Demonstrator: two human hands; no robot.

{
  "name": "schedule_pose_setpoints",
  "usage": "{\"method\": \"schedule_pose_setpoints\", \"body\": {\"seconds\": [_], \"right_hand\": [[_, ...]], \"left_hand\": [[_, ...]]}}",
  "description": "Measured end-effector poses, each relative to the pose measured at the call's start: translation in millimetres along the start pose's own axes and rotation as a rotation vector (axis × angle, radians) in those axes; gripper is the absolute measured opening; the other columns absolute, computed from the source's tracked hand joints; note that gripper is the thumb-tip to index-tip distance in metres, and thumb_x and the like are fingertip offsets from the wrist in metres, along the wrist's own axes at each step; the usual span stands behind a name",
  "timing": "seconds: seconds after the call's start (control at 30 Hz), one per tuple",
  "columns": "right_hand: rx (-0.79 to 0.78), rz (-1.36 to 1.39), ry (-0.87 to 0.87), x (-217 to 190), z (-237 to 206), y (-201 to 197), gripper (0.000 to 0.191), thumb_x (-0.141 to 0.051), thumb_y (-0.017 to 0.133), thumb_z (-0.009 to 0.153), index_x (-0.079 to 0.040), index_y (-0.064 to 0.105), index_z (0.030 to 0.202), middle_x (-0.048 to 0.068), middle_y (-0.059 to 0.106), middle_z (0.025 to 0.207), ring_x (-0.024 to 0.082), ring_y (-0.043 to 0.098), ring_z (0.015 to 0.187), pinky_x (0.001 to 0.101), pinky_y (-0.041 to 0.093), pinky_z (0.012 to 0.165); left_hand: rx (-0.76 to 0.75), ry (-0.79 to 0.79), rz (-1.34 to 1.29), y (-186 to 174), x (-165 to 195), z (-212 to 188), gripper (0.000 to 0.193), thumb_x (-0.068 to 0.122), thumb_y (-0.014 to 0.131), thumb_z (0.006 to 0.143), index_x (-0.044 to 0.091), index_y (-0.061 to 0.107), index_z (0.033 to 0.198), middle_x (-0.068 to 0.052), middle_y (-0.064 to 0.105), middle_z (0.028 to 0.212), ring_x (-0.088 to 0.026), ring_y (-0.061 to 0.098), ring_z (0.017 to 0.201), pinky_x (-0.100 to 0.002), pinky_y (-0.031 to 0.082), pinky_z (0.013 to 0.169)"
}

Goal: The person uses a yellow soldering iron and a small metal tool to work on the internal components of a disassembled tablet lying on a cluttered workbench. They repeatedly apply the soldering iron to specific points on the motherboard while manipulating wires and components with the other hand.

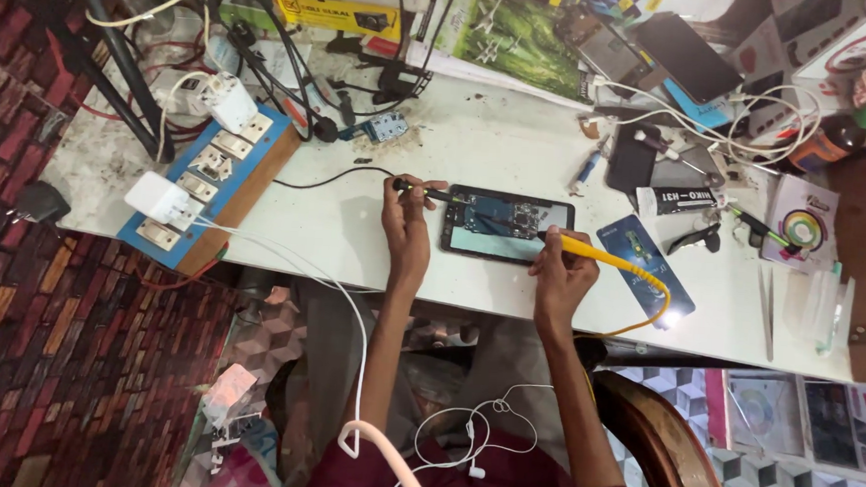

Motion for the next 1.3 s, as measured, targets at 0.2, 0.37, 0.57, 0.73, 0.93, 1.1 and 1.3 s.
{"method": "schedule_pose_setpoints", "body": {"seconds": [0.2,0.37,0.57,0.73,0.93,1.1,1.3], "right_hand": [[0.043,0.059,0.012,4.9,2.9,-3.5,0.019,-0.019,0.065,0.105,-0.001,0.063,0.099,0.000,0.054,0.066,0.006,0.050,0.052,0.0222,0.045,0.049],[0.008,0.068,0.006,7.8,4.3,-4.2,0.018,-0.017,0.064,0.105,-0.001,0.062,0.099,0.001,0.054,0.066,0.006,0.049,0.052,0.0221,0.044,0.049],[0.027,0.106,0.040,11.1,4.9,-5.3,0.018,-0.018,0.064,0.105,-0.001,0.062,0.099,0.001,0.054,0.067,0.006,0.049,0.054,0.0226,0.045,0.050],[-0.009,0.080,0.032,9.9,5.7,-4.0,0.018,-0.018,0.064,0.105,-0.001,0.061,0.100,0.001,0.054,0.068,0.006,0.049,0.054,0.0234,0.045,0.051],[-0.005,0.079,0.009,8.0,3.6,-5.3,0.020,-0.020,0.064,0.106,0.000,0.062,0.102,0.001,0.055,0.069,0.006,0.049,0.056,0.0234,0.045,0.052],[-0.016,0.071,0.019,8.4,4.0,-5.0,0.021,-0.020,0.063,0.106,0.000,0.061,0.101,0.002,0.055,0.068,0.007,0.050,0.054,0.0233,0.044,0.051],[-0.027,0.061,-0.002,6.5,3.8,-5.2,0.020,-0.019,0.063,0.107,0.000,0.061,0.102,0.001,0.055,0.068,0.006,0.050,0.055,0.0229,0.045,0.052]], "left_hand": [[0.053,-0.015,0.042,-0.4,-1.8,-2.5,0.016,0.025,0.050,0.113,0.009,0.049,0.111,-0.004,0.075,0.099,-0.008,0.040,0.077,-0.025,0.040,0.073],[0.067,-0.035,0.086,0.2,0.3,-3.4,0.017,0.025,0.051,0.111,0.008,0.051,0.112,-0.004,0.075,0.098,-0.008,0.039,0.074,-0.025,0.038,0.070],[0.089,-0.015,0.092,1.4,4.5,-4.1,0.017,0.025,0.052,0.112,0.008,0.051,0.113,-0.003,0.075,0.098,-0.008,0.040,0.074,-0.025,0.038,0.072],[0.103,-0.055,0.076,2.3,5.0,-3.7,0.016,0.025,0.052,0.110,0.009,0.051,0.111,-0.002,0.075,0.095,-0.006,0.035,0.070,-0.024,0.035,0.065],[0.101,-0.047,0.099,3.0,5.6,-4.7,0.016,0.025,0.050,0.112,0.009,0.051,0.110,-0.001,0.074,0.095,-0.005,0.034,0.069,-0.024,0.034,0.065],[0.095,-0.045,0.084,2.8,4.9,-4.0,0.016,0.025,0.050,0.111,0.008,0.050,0.112,-0.001,0.075,0.096,-0.005,0.033,0.067,-0.024,0.033,0.062],[0.103,-0.062,0.090,3.3,6.4,-5.2,0.017,0.024,0.051,0.113,0.007,0.050,0.112,-0.003,0.074,0.096,-0.005,0.035,0.069,-0.024,0.035,0.064]]}}
Point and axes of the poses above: each hand's wrist, its own z-axis towards the middle knuckle, its own y-axis out of the palm, x = y × z, the point moved 5 cm from there along z, towards the middle knuckle
